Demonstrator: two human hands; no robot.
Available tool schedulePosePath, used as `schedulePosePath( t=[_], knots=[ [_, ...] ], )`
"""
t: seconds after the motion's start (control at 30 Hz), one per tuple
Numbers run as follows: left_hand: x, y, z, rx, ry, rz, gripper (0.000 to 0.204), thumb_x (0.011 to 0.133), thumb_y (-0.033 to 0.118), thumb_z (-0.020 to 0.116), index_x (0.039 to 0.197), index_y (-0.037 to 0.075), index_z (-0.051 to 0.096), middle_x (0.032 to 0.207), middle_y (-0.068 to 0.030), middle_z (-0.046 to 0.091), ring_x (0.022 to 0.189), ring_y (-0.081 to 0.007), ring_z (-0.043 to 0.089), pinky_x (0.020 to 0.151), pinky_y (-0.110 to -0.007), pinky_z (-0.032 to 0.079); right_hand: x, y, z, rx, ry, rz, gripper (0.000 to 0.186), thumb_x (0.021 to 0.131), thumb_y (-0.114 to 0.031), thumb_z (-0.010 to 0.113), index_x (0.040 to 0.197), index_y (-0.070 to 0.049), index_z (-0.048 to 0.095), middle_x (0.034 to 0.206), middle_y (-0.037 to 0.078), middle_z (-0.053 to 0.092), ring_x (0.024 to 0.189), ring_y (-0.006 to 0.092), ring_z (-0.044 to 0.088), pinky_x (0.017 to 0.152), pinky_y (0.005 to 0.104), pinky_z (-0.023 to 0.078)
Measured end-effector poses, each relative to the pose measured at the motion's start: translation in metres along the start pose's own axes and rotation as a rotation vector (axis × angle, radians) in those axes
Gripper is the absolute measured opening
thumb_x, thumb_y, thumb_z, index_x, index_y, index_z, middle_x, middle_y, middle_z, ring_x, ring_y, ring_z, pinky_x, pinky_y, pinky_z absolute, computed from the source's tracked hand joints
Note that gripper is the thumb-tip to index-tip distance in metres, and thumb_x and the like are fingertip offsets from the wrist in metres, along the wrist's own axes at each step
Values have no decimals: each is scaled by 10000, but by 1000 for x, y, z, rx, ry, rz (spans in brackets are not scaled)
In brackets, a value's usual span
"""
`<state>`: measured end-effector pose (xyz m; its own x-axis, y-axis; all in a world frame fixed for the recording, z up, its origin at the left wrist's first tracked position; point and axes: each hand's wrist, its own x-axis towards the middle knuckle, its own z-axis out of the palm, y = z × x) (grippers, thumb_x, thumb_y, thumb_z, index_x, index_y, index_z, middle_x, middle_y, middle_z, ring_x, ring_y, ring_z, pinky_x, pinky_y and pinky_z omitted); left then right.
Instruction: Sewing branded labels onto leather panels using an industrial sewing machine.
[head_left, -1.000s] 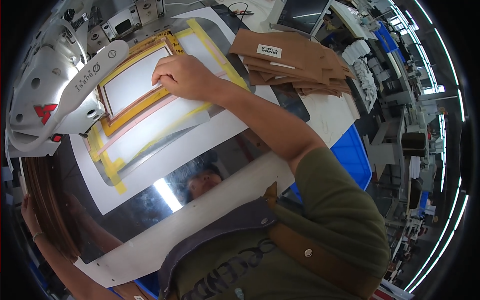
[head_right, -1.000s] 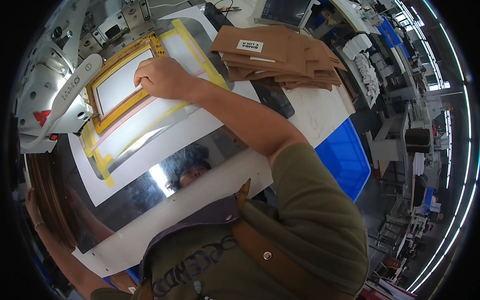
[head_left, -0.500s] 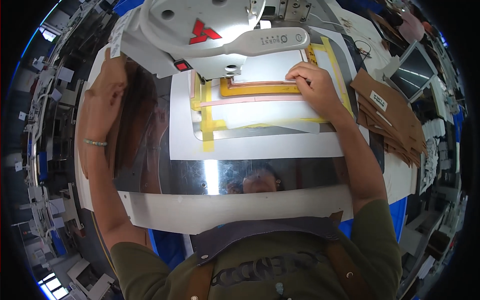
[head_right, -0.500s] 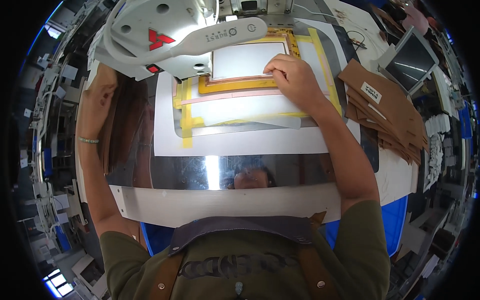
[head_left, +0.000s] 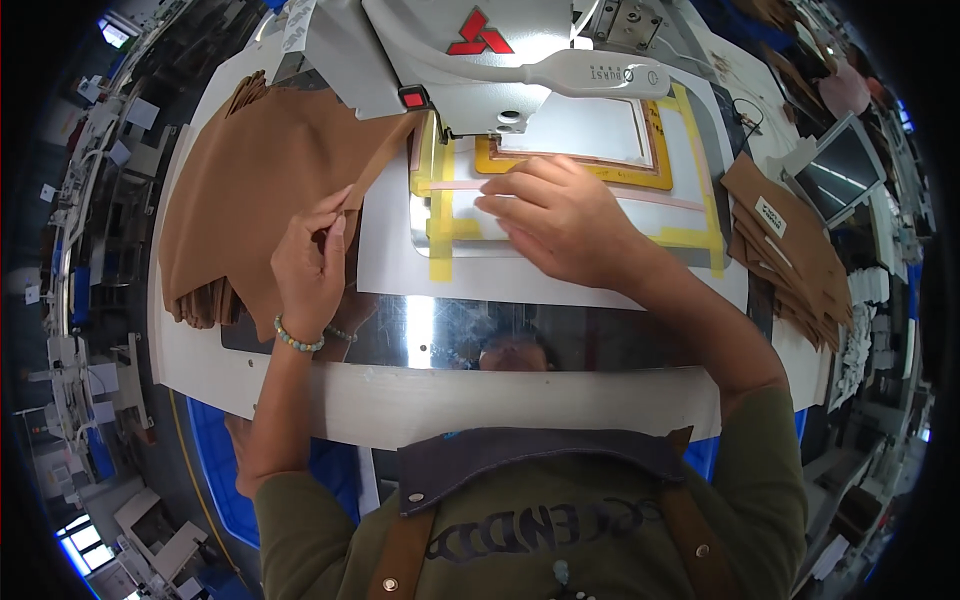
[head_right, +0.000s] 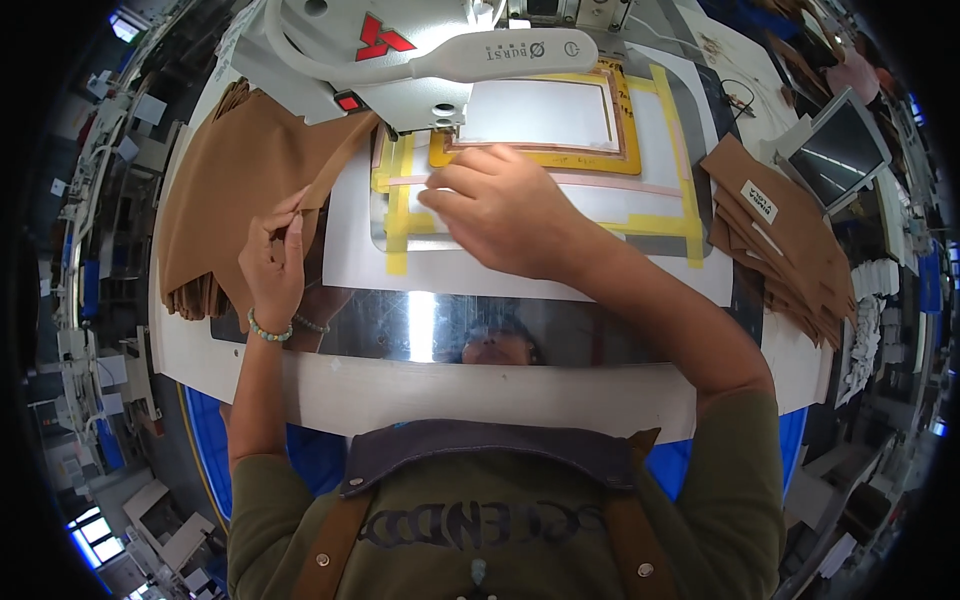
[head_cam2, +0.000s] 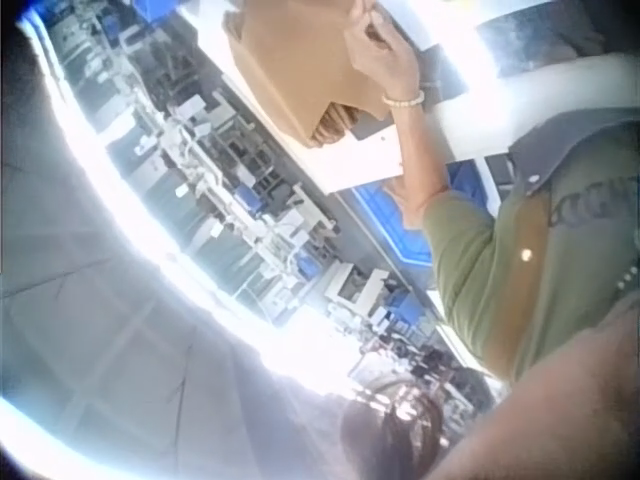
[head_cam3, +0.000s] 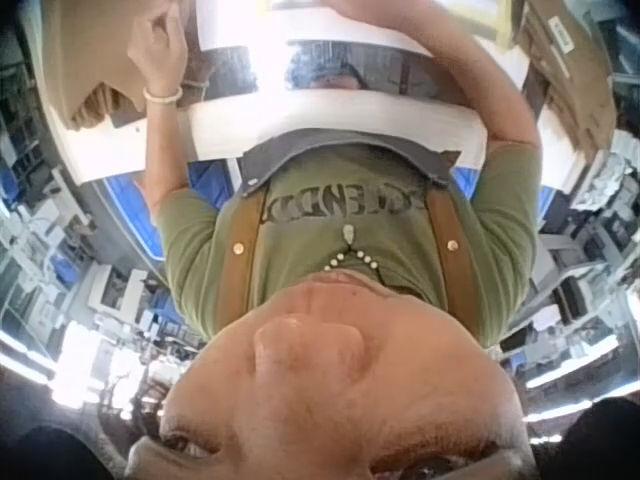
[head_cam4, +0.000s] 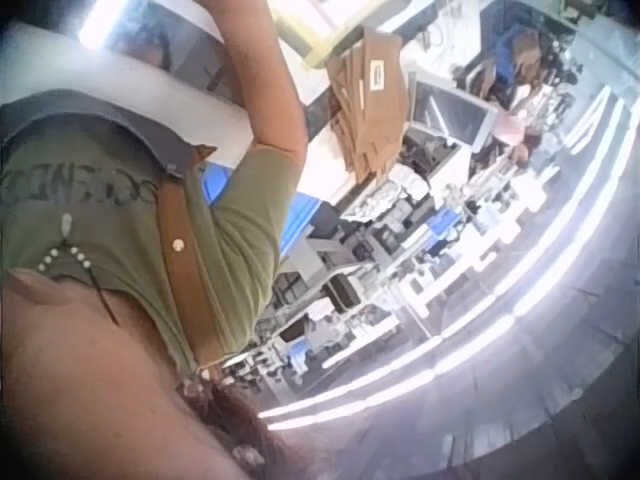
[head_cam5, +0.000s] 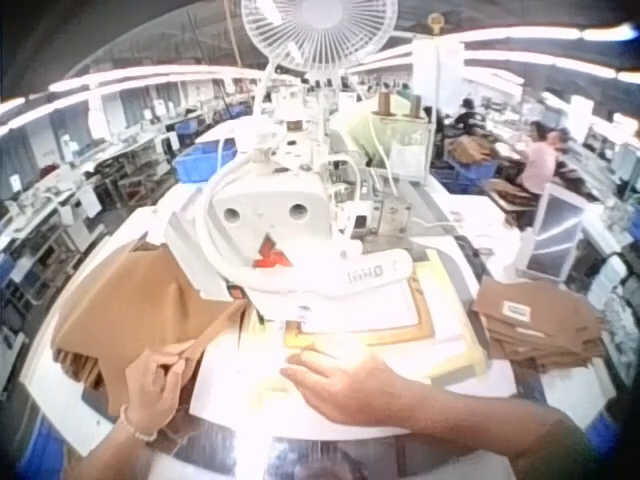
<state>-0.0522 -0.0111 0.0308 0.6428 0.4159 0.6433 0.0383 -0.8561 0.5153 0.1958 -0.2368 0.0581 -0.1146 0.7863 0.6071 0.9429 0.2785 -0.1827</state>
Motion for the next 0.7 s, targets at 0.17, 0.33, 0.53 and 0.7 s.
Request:
schedulePosePath(
  t=[0.17, 0.33, 0.53, 0.7],
  knots=[
    [-5, 18, 10, 117, -177, 195, 137, 920, -18, 753, 1017, 9, 660, 1103, -121, 770, 805, -264, 692, 711, -354, 570, 39, -37, 56, -29, -7, 91, 337, 831, -197, 809, 1118, -63, 693, 1135, 69, 672, 932, 241, 702, 771, 356, 572],
    [-1, 19, 5, 192, -430, 266, 108, 939, 73, 747, 985, 12, 670, 1022, -117, 714, 806, -329, 649, 746, -410, 558, 68, -25, 95, -209, -45, 31, 220, 777, -202, 785, 903, -109, 631, 923, 35, 581, 821, 202, 663, 624, 321, 550],
    [42, -33, -22, 187, -234, -52, 168, 1045, 59, 622, 1164, -23, 708, 1308, -174, 731, 1053, -377, 720, 898, -436, 573, 60, -22, 85, -215, -27, -82, 183, 785, -174, 752, 899, -78, 645, 929, 42, 609, 873, 206, 644, 662, 316, 561],
    [74, -115, -20, 191, -347, -7, 394, 1127, 235, 523, 1433, 20, 646, 1510, -185, 629, 1446, -375, 546, 1200, -440, 428, 55, -32, 93, -220, -189, -109, 68, 801, -102, 717, 845, -59, 688, 900, 60, 659, 930, 223, 677, 688, 323, 587]
  ],
)
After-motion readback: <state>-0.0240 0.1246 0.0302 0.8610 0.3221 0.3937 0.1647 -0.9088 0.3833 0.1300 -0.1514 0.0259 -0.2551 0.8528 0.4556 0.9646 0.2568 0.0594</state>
